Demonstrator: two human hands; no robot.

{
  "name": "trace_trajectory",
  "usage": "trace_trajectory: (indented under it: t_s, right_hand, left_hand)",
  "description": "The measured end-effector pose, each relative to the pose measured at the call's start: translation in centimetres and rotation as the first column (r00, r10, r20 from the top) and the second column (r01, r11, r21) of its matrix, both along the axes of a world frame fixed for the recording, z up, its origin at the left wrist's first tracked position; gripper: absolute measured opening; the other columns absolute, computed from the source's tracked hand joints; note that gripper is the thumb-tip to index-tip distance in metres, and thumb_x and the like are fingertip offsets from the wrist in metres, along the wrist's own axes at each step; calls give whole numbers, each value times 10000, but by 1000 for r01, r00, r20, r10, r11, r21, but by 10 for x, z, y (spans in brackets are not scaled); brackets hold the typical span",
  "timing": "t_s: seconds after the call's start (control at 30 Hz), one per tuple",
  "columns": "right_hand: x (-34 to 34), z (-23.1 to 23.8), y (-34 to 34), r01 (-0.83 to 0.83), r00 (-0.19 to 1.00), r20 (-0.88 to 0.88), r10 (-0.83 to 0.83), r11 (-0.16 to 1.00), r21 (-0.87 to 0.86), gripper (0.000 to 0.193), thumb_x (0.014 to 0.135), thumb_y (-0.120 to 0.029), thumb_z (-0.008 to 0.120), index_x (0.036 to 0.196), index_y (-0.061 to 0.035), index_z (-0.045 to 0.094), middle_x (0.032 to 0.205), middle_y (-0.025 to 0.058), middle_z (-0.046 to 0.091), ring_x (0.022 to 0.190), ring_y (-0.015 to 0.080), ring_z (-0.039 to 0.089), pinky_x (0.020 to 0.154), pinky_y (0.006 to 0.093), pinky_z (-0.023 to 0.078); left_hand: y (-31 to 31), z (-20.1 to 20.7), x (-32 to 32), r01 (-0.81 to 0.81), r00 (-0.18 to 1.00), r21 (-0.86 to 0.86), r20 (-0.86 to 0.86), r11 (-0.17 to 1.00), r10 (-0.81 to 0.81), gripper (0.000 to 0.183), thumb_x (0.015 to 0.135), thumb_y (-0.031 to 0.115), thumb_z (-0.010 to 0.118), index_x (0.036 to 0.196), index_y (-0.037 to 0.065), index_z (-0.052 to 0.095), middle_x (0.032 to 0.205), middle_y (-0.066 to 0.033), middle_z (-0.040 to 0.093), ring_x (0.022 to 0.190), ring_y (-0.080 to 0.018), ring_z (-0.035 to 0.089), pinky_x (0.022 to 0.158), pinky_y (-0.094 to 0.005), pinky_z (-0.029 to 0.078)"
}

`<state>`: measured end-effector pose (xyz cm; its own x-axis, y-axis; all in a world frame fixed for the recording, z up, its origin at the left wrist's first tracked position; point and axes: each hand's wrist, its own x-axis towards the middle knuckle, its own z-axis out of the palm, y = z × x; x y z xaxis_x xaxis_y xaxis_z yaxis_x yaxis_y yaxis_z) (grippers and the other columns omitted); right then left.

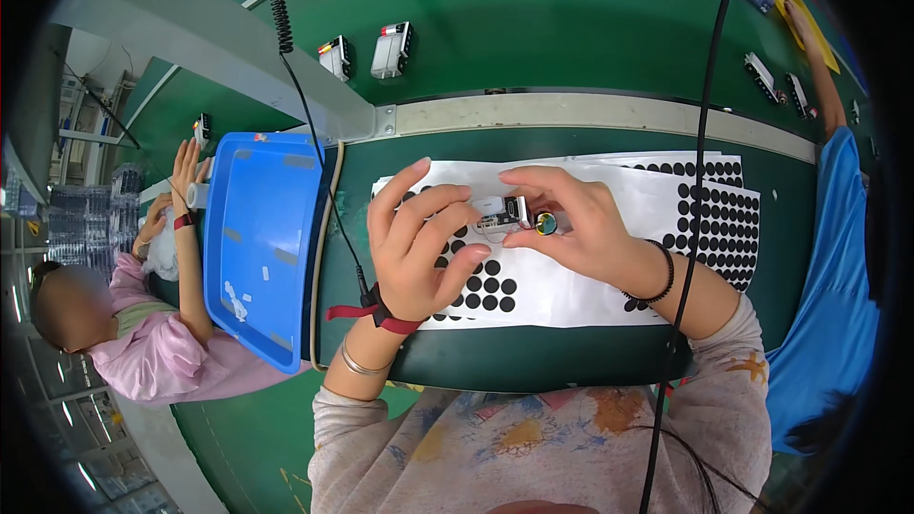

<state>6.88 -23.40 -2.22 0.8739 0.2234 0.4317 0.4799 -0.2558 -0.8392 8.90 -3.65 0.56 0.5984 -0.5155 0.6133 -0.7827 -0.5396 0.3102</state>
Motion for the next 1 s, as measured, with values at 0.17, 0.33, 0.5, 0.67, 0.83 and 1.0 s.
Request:
trace_trajectory:
  t_s: [0.17,0.33,0.5,0.67,0.83,1.0]
  right_hand:
    - [-1,0,0,-8,999,32,8,1000,5,552,641,-96,759,1132,-59,510,818,102,616,721,207,630,653,281,522]
    - [-2,-2,1,-11,998,65,10,1000,15,546,641,-83,759,1126,-60,510,816,97,626,729,206,642,663,278,533]
    - [-1,0,-1,4,1000,-7,-3,998,66,514,639,-107,768,1088,-59,523,832,88,617,710,186,629,646,272,527]
    - [2,6,-8,49,999,-9,-50,998,-26,393,650,-107,766,961,-47,532,796,49,556,592,131,541,550,231,477]
    - [5,-5,-7,50,971,-239,27,949,311,309,704,-30,717,933,-40,510,790,29,533,600,93,523,543,226,465]
    - [9,3,-14,-8,899,-325,293,754,657,208,812,13,571,989,-12,463,870,87,549,647,117,563,589,256,493]
  left_hand:
    - [-1,-2,-7,2,995,47,102,999,-7,348,817,395,570,867,52,610,949,-80,614,1022,-311,493,883,-377,372]
    - [-2,4,-12,12,997,66,71,998,-17,394,805,415,574,925,42,620,949,-85,617,957,-295,514,835,-361,398]
    - [-8,7,-12,16,999,65,36,998,-19,403,766,391,610,948,31,619,931,-90,604,910,-286,509,800,-366,402]
    - [-7,6,-10,-10,1000,46,1,999,10,390,732,323,656,978,26,600,959,-101,576,886,-283,492,791,-370,395]
    - [-2,10,4,-50,989,-87,-145,995,37,321,724,195,662,972,5,586,979,-124,578,908,-299,516,803,-383,402]
    - [2,-6,13,-113,976,182,-162,977,143,191,712,35,622,903,50,611,914,-72,585,847,-268,527,734,-347,426]
